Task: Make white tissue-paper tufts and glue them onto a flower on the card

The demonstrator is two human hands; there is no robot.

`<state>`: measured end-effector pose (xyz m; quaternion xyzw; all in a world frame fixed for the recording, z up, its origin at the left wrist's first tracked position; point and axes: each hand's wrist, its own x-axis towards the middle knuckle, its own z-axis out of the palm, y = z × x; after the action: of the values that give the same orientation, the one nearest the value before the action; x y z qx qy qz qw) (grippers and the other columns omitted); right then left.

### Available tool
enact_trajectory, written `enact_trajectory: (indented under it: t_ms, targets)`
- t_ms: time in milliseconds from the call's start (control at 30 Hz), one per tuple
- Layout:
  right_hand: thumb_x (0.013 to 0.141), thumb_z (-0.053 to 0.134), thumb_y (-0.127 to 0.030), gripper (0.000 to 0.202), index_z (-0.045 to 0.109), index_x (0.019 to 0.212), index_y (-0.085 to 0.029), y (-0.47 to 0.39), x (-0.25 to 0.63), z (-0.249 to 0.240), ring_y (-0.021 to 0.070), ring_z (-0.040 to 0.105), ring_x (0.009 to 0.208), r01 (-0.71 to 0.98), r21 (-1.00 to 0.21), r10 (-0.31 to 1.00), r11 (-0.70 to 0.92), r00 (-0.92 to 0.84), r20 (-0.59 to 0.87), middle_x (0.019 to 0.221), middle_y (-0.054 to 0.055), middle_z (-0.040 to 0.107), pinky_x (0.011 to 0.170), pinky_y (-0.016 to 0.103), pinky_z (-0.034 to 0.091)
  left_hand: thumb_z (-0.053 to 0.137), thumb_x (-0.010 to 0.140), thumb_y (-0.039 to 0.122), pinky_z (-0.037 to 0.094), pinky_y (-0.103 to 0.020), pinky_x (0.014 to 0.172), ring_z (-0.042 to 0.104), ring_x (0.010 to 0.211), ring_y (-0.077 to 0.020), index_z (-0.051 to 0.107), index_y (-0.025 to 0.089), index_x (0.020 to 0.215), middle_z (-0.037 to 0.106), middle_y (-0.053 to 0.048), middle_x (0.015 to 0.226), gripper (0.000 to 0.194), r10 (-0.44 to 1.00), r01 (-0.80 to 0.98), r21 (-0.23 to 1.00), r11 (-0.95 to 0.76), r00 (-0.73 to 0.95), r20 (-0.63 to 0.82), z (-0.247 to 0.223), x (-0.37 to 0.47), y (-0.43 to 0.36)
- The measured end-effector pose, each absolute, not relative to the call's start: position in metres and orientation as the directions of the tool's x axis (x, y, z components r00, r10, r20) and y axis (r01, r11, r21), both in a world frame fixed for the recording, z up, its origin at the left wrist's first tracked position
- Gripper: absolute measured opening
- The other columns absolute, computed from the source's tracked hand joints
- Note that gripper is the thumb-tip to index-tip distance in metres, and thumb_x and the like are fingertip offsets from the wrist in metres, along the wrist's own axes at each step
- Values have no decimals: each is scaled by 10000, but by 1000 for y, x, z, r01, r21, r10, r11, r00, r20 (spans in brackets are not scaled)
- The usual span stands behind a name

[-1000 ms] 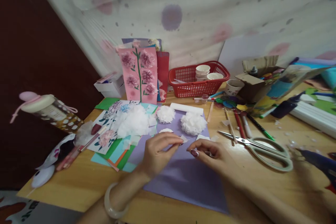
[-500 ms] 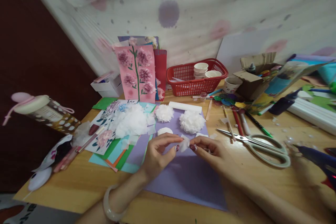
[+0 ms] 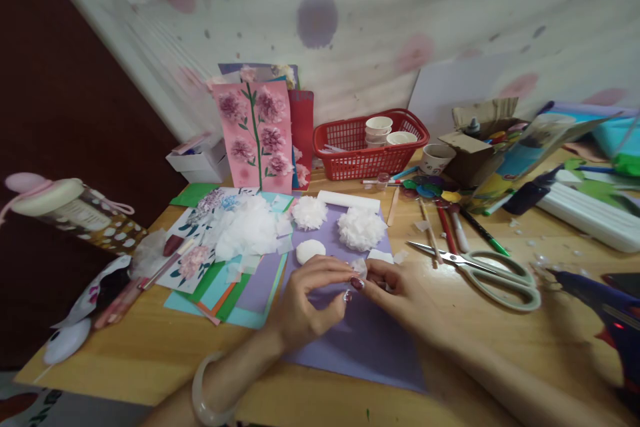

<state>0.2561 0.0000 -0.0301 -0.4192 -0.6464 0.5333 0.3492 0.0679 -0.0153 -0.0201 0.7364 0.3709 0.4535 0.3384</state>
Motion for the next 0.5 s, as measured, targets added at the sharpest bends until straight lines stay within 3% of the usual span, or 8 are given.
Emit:
enact_trajectory:
  t_ms: [100,200,333,500]
  targets:
    - [815,570,-592,421,579,737,-178,1,256,-31,121,417,574,134,-990,896,52,-443,-13,614,-26,497,533,239,315,605,765,68,530,-339,884,663,970,-200,754,235,960,746,-49,974,297,891,232,872,-430,262,370,-21,66,-14]
    - [819,549,-608,445,612,768,-171,2,255,-32,118,424,556,146,-987,903,67,-430,-2,606,-16,537,514,238,307,668,746,135,561,-320,820,692,875,-199,770,225,827,761,-47,867,158,945,191,927,-323,125,303,-23,67,-11]
    - [830,549,-573,413,625,763,-172,2,255,-29,115,417,537,185,-980,908,78,-420,-7,589,-20,533,511,240,302,734,674,185,586,-279,700,708,737,-188,754,195,711,759,-41,768,44,990,88,986,-141,10,141,-26,71,-7]
    - [818,551,-562,400,596,720,-177,0,256,-23,115,382,534,219,-975,901,21,-428,-77,578,-32,470,513,243,272,773,636,207,568,-240,686,691,703,-152,704,163,699,739,-25,719,104,994,-19,1000,-16,-107,14,-29,67,0]
